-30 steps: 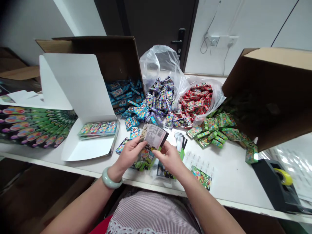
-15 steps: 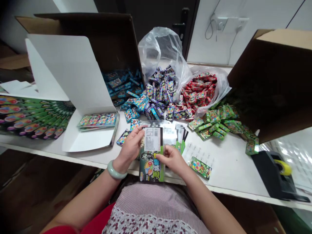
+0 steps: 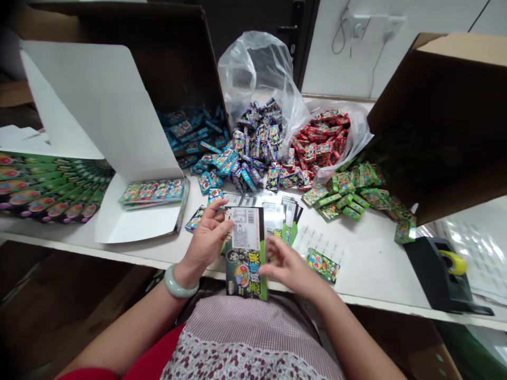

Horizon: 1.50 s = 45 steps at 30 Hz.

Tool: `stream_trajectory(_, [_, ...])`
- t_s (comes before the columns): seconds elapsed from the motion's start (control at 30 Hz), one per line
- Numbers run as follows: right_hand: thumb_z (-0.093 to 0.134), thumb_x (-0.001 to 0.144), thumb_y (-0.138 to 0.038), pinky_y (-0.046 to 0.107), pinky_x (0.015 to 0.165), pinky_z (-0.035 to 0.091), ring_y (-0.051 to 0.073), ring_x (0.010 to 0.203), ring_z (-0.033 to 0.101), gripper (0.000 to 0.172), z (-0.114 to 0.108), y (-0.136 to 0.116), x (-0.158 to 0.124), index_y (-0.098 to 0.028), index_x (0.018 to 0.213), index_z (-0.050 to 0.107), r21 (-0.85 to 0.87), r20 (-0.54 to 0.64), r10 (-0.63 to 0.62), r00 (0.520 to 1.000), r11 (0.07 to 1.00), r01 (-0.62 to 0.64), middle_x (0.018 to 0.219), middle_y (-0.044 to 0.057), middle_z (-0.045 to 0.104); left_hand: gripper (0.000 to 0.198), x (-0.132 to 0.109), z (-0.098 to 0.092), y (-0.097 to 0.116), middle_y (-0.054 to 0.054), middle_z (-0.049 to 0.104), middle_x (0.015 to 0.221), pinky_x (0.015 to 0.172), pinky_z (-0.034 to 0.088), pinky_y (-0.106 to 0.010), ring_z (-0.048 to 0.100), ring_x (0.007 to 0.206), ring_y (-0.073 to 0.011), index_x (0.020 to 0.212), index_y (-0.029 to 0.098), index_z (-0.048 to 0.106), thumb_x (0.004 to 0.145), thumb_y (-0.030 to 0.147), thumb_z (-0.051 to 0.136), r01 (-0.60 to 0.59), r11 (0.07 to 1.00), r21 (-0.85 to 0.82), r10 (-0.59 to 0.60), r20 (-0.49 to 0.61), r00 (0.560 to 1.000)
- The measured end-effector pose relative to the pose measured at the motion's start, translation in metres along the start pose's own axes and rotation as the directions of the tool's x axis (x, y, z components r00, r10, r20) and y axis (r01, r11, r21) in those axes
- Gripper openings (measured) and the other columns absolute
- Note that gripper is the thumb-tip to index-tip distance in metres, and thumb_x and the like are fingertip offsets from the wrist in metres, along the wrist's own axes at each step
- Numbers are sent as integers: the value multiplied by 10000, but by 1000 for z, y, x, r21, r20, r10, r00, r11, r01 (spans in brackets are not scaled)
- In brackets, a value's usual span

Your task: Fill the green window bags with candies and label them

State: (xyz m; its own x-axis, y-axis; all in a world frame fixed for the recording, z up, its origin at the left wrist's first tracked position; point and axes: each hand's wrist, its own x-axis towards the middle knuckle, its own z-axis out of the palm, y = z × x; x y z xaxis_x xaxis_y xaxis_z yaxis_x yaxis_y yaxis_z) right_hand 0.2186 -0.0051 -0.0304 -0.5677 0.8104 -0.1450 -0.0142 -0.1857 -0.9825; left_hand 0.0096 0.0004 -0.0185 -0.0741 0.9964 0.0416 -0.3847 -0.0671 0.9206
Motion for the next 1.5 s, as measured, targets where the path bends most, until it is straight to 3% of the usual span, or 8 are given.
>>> stream_trajectory(0.13, [760,720,-270,307,720,550,146,802,637,601,-12,-33,20,-307,1211,416,-162,-332,-253,909,964,210,1028,23,615,395,-2,6,0,-33,663,1037,808,523,-260,639,939,-156,1193,246,535,823,210,669,-59,987,150,49,66,997])
stream_trajectory(0.3, [700,773,-294,307,688,544,150,762,644,336,-6,-29,31,-282,1054,515,-211,-413,-323,851,943,256,936,9,650,251,-6,4,3,-30,631,981,720,500,-237,597,850,-140,1141,227,593,905,306,564,-130,920,371,127,32,991])
stream_trajectory(0.5, [629,836,-365,282,547,477,140,606,562,162,-8,-21,27,-223,914,632,-328,-306,-207,929,939,101,725,2,628,150,3,-8,9,12,596,762,618,450,-224,535,675,-112,883,190,628,911,309,540,-135,801,584,99,93,991])
stream_trajectory(0.67, [635,826,-327,277,608,484,164,786,594,123,-16,-36,33,-211,788,625,-378,-238,-297,925,905,194,845,36,630,114,11,-5,17,-44,697,907,784,504,-275,636,857,-149,782,172,635,848,262,614,-107,881,460,56,123,991])
stream_trajectory(0.8, [677,796,-299,261,554,487,152,735,598,292,-15,-39,38,-262,1069,579,-213,-242,-227,943,961,177,840,2,622,235,12,-3,20,-43,728,919,764,536,-283,672,860,-158,999,191,631,777,234,693,24,963,269,-46,73,996])
stream_trajectory(0.97, [663,814,-285,315,707,508,185,875,600,74,-12,-45,34,-217,814,636,-463,-168,-379,910,845,267,887,45,633,140,7,-3,25,-35,720,894,786,534,-289,662,839,-154,884,184,690,756,232,718,-26,936,352,-6,91,996])
stream_trajectory(1.27, [644,805,-325,281,583,431,143,669,558,138,-7,-65,47,-197,825,597,-414,-154,-193,969,903,114,762,12,616,69,18,12,32,-1,629,711,606,467,-251,557,636,-112,734,171,639,721,205,697,-23,931,364,9,39,999])
stream_trajectory(1.5, [594,873,-333,295,627,463,160,756,585,133,-6,-61,35,-210,833,621,-463,-40,-201,979,872,160,833,30,638,101,13,-8,37,-37,646,833,756,482,-297,611,805,-149,744,167,634,832,218,632,-91,928,362,-8,263,965])
